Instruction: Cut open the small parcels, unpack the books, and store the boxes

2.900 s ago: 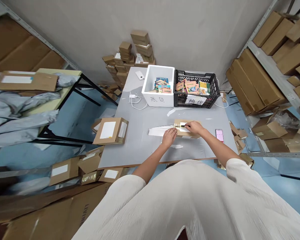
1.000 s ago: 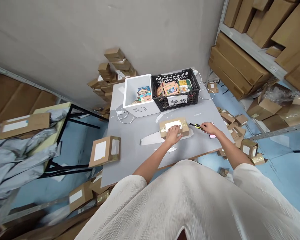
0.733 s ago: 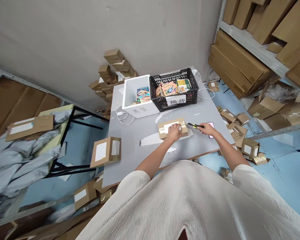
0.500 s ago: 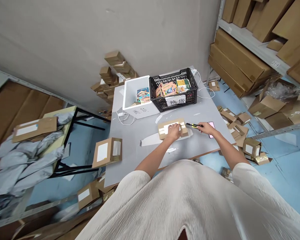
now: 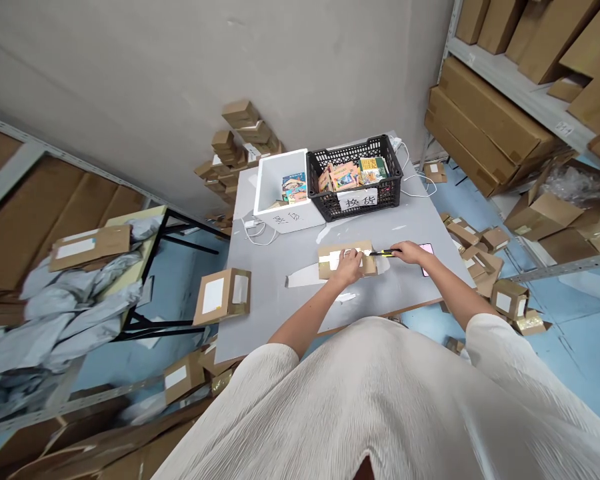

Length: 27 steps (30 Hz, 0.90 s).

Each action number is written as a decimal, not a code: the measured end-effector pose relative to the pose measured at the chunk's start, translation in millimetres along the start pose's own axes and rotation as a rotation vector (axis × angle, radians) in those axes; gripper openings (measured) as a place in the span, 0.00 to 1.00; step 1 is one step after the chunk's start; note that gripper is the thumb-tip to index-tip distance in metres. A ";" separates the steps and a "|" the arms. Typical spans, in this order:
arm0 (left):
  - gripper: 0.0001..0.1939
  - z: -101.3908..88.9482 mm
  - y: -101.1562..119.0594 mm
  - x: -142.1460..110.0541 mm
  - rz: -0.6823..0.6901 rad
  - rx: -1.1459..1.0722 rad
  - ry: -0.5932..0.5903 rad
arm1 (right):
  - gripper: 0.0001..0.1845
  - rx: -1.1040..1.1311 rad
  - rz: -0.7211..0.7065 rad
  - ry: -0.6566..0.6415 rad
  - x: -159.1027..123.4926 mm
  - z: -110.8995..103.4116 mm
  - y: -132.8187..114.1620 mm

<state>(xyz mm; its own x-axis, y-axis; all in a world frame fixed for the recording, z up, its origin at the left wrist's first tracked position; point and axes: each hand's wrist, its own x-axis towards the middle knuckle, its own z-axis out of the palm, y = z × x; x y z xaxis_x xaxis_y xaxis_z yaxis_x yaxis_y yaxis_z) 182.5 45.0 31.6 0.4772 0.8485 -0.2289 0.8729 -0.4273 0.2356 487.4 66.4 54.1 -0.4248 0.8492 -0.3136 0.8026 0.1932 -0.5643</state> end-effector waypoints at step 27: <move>0.36 4.4 -4.2 -2.9 0.033 -0.001 0.051 | 0.19 0.248 0.068 -0.252 -11.5 12.1 -6.0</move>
<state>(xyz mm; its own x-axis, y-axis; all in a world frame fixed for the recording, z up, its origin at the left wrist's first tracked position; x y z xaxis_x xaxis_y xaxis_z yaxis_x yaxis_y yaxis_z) 177.9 42.9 27.1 0.5000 0.8487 -0.1724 0.8565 -0.4553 0.2431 482.4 49.5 51.8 -0.4892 0.7019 -0.5177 0.7194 -0.0109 -0.6945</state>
